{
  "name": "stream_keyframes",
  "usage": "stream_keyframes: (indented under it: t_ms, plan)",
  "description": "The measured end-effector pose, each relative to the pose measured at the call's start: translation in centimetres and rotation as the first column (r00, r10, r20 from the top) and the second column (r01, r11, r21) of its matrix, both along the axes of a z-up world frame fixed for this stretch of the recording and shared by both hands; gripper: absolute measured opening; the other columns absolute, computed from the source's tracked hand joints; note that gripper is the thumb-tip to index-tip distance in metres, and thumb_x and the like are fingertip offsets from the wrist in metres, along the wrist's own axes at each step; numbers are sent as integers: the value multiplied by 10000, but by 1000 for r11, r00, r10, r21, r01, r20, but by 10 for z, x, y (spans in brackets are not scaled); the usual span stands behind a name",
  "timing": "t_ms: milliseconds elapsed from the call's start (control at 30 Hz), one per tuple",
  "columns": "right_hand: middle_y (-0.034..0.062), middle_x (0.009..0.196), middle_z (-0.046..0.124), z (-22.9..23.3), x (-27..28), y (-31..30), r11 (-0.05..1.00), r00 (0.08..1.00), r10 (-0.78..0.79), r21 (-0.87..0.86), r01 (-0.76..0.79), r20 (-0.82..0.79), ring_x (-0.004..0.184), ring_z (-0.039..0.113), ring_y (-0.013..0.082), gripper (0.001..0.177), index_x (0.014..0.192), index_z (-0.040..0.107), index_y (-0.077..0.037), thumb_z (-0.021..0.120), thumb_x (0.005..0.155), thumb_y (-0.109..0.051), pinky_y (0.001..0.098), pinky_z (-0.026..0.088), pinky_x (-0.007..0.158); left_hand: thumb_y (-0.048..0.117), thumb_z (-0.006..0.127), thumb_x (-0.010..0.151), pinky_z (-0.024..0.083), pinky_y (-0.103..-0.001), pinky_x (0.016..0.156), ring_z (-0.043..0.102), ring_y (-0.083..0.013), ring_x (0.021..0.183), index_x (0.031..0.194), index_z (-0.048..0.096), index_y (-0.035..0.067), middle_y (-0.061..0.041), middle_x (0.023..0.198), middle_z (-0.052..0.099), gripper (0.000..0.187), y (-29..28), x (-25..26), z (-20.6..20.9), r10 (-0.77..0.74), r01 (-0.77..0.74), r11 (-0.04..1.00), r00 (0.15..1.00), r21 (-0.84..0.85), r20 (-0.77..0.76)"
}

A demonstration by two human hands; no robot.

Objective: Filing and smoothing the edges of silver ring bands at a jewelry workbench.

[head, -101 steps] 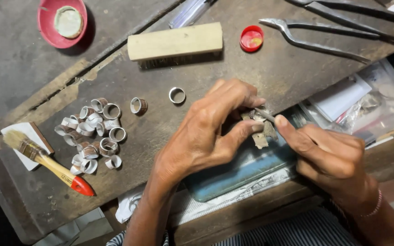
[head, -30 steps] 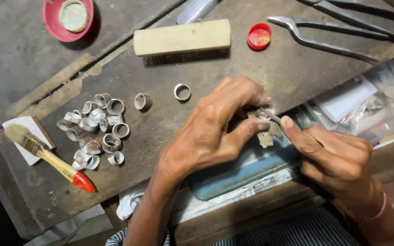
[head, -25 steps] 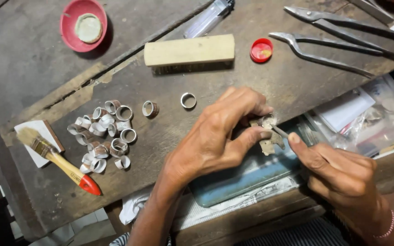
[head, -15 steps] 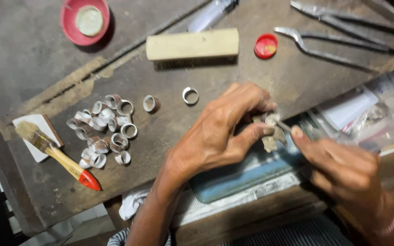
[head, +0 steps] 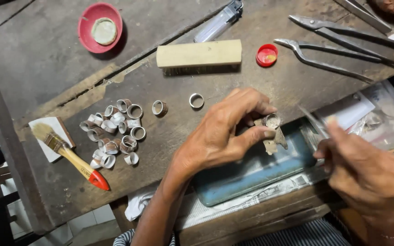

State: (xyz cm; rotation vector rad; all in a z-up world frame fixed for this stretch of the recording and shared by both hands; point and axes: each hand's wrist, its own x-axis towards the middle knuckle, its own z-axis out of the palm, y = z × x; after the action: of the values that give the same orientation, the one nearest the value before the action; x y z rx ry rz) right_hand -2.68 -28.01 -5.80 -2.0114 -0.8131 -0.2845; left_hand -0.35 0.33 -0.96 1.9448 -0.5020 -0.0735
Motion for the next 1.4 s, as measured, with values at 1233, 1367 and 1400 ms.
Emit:
stream_keyframes:
  t_ms: [1233, 1367, 1400]
  plan:
    - [115, 1114, 761, 7, -8, 62, 956, 946, -291, 0, 294, -142, 953, 738, 196, 189, 1161, 708, 23, 643, 1035, -101, 284, 558, 873, 62, 704, 953, 606, -301, 1067, 726, -209, 1071, 1290, 624, -34, -163, 1253, 678, 359, -15, -33, 4, -21, -182, 830, 934, -527, -355]
    - [112, 1106, 762, 2, -10, 60, 958, 947, -284, 5, 288, -150, 890, 736, 180, 204, 1165, 706, 13, 664, 1017, -121, 274, 557, 814, 68, 716, 943, 603, -302, 1067, 728, -199, 1068, 1293, 628, -31, -147, 1197, 704, 374, -15, -33, 4, -20, -212, 824, 916, -526, -401]
    - [111, 1105, 761, 2, -11, 60, 955, 942, -293, 4, 297, -162, 879, 731, 174, 208, 1165, 709, 7, 663, 1017, -133, 272, 550, 805, 73, 721, 937, 603, -305, 1070, 730, -199, 1065, 1288, 632, -30, -146, 1187, 709, 377, -15, -33, 4, -14, -219, 827, 913, -518, -409]
